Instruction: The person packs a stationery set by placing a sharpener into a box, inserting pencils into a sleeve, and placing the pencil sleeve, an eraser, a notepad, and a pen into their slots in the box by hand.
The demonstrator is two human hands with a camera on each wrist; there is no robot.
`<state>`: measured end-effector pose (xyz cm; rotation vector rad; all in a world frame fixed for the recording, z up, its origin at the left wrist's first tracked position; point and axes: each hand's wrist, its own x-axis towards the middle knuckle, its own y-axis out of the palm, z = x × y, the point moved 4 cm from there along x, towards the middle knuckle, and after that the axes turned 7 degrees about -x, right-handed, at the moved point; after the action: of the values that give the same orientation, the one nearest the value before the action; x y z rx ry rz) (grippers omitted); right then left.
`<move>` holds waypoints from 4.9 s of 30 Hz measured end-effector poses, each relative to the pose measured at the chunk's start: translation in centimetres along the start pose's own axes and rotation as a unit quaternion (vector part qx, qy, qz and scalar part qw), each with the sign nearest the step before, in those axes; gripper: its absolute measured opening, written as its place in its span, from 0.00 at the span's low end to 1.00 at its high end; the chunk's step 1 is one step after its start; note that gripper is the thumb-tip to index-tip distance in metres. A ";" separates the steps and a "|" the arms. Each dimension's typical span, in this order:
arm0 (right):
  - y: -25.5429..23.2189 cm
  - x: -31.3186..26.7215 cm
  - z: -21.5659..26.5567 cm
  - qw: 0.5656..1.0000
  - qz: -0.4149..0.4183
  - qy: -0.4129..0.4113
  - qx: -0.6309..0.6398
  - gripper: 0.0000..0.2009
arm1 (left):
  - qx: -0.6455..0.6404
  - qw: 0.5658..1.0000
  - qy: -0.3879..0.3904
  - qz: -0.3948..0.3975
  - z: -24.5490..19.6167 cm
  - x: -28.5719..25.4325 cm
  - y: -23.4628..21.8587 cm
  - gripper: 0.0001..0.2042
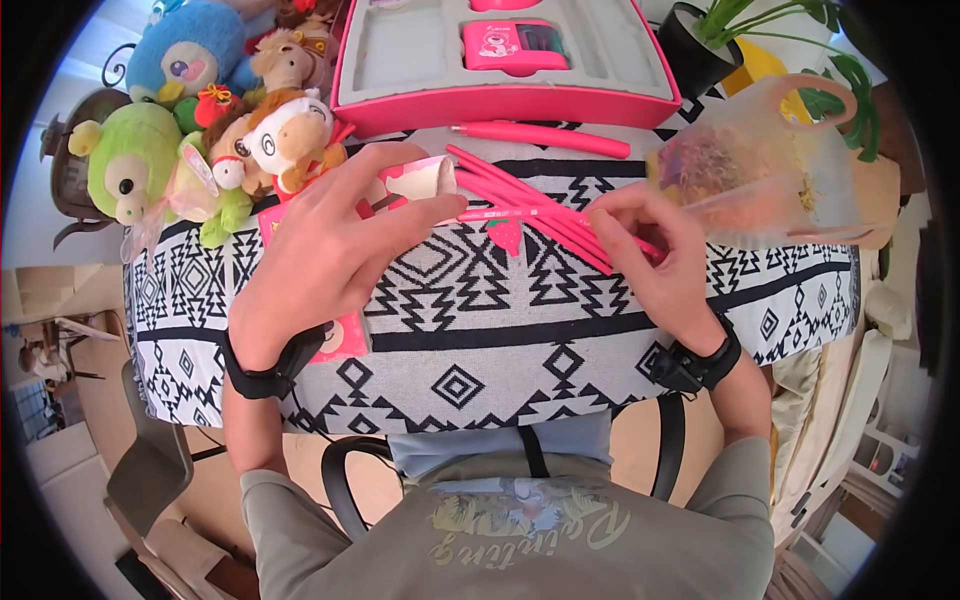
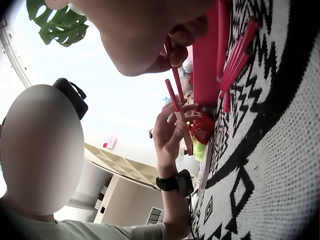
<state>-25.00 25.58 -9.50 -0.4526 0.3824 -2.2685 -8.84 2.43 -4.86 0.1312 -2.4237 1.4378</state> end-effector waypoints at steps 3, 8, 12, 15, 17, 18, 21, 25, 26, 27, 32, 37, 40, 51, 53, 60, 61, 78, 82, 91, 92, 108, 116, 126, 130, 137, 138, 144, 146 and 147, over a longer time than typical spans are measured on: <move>-0.4 0.0 -0.2 1.000 -0.012 0.013 0.008 0.03 | 0.011 1.000 0.002 0.025 0.4 -0.2 0.0 0.19; 0.5 0.0 0.0 1.000 0.028 -0.005 0.007 0.03 | 0.036 0.998 0.013 0.040 0.4 -0.4 0.3 0.18; 0.1 0.2 0.0 1.000 0.026 -0.011 -0.012 0.03 | 0.034 0.998 0.030 0.035 0.2 -0.3 0.3 0.19; -0.2 0.5 0.4 0.995 0.041 -0.069 -0.060 0.04 | 0.007 0.999 0.032 0.041 -0.3 -0.2 0.9 0.20; -0.1 0.3 1.0 0.984 0.058 -0.128 -0.108 0.04 | -0.011 0.998 0.035 0.053 -1.0 0.0 1.7 0.21; 0.1 0.0 1.1 0.989 0.070 -0.106 -0.074 0.07 | -0.017 0.998 0.046 0.046 -1.5 0.1 2.2 0.22; 0.7 0.0 1.1 0.987 0.111 -0.116 -0.014 0.15 | -0.051 0.997 0.051 0.029 -3.0 0.3 3.5 0.24; 2.2 -0.8 1.6 0.959 0.205 -0.196 0.015 0.29 | -0.082 0.995 0.055 0.018 -3.8 0.1 4.6 0.29; 2.1 -0.8 1.5 0.959 0.204 -0.196 0.015 0.29 | -0.081 0.995 0.057 0.015 -3.9 0.1 4.7 0.29; 2.0 -0.7 1.4 0.963 0.192 -0.190 -0.001 0.30 | -0.082 0.995 0.057 0.017 -3.8 0.2 4.7 0.29; 0.3 0.1 1.0 0.985 0.040 -0.126 -0.107 0.17 | -0.028 0.999 -0.001 -0.022 -2.1 0.5 2.4 0.26; 0.6 0.2 -0.1 0.964 0.102 -0.094 -0.226 0.09 | 0.043 0.999 0.004 0.020 -2.0 0.5 1.0 0.24; 1.4 -0.4 -0.2 0.935 0.162 -0.130 -0.287 0.11 | 0.003 1.000 -0.007 0.019 -1.6 0.0 1.2 0.25; 1.3 -0.4 -0.7 0.920 0.151 -0.128 -0.339 0.13 | 0.029 1.000 0.008 0.009 -1.6 0.2 1.3 0.28; 1.2 -0.4 -0.7 0.918 0.152 -0.126 -0.345 0.12 | 0.028 0.999 0.015 0.032 -1.6 0.3 2.5 0.29; 0.9 -0.2 -0.4 0.952 0.093 -0.079 -0.282 0.10 | 0.030 0.994 0.021 0.107 -1.7 0.0 4.6 0.31; 0.8 -0.1 -0.3 0.952 0.093 -0.079 -0.282 0.10 | 0.030 0.994 0.021 0.107 -1.8 0.1 4.4 0.31; -0.1 -0.3 0.7 0.985 0.105 0.045 0.129 0.06 | -0.003 0.986 0.135 -0.101 -2.1 0.4 1.1 0.14; -0.8 -0.1 0.7 0.978 0.116 0.081 0.153 0.07 | -0.017 0.980 0.163 -0.113 -2.5 0.6 1.7 0.14; -0.9 -0.3 1.0 0.980 0.059 -0.001 0.193 0.10 | -0.029 0.995 0.064 -0.069 -1.3 0.3 1.3 0.11; -0.9 -0.2 0.9 0.982 0.051 0.000 0.183 0.10 | -0.028 0.995 0.061 -0.069 -1.2 0.3 1.4 0.11; -0.6 -0.4 0.5 0.981 0.026 -0.023 0.193 0.10 | -0.033 0.994 0.068 -0.077 -1.6 0.6 1.9 0.11; -1.7 -0.7 0.6 0.987 -0.061 -0.071 0.131 0.08 | -0.032 0.999 0.029 0.020 -1.2 0.4 2.2 0.23; -2.2 -1.1 0.5 0.979 -0.131 -0.134 0.085 0.07 | 0.046 0.993 0.026 0.102 -1.7 -0.2 4.5 0.29; -2.1 -1.2 0.6 0.979 -0.120 -0.132 0.102 0.07 | 0.044 0.994 0.025 0.094 -1.7 -0.2 4.4 0.28; -2.8 -1.2 0.7 0.968 -0.154 -0.180 0.081 0.09 | 0.025 0.999 0.036 0.024 -1.6 0.2 3.0 0.28; -2.8 -1.3 0.8 0.965 -0.156 -0.197 0.077 0.09 | 0.027 0.999 0.038 0.019 -1.6 0.2 2.9 0.28; -2.8 -1.4 0.4 0.957 -0.173 -0.210 0.102 0.09 | 0.022 0.998 0.051 0.023 -1.7 0.4 2.0 0.28; -2.6 -1.4 0.6 0.961 -0.164 -0.200 0.096 0.10 | 0.017 0.998 0.053 0.017 -1.8 0.3 1.8 0.28; -2.5 -1.3 0.7 0.965 -0.156 -0.190 0.089 0.10 | 0.012 0.998 0.056 0.011 -1.9 0.3 1.7 0.29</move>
<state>-25.45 28.10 -8.18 -0.8854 -0.0968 -2.4149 -9.14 4.90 -5.33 0.0281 -2.3247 1.4445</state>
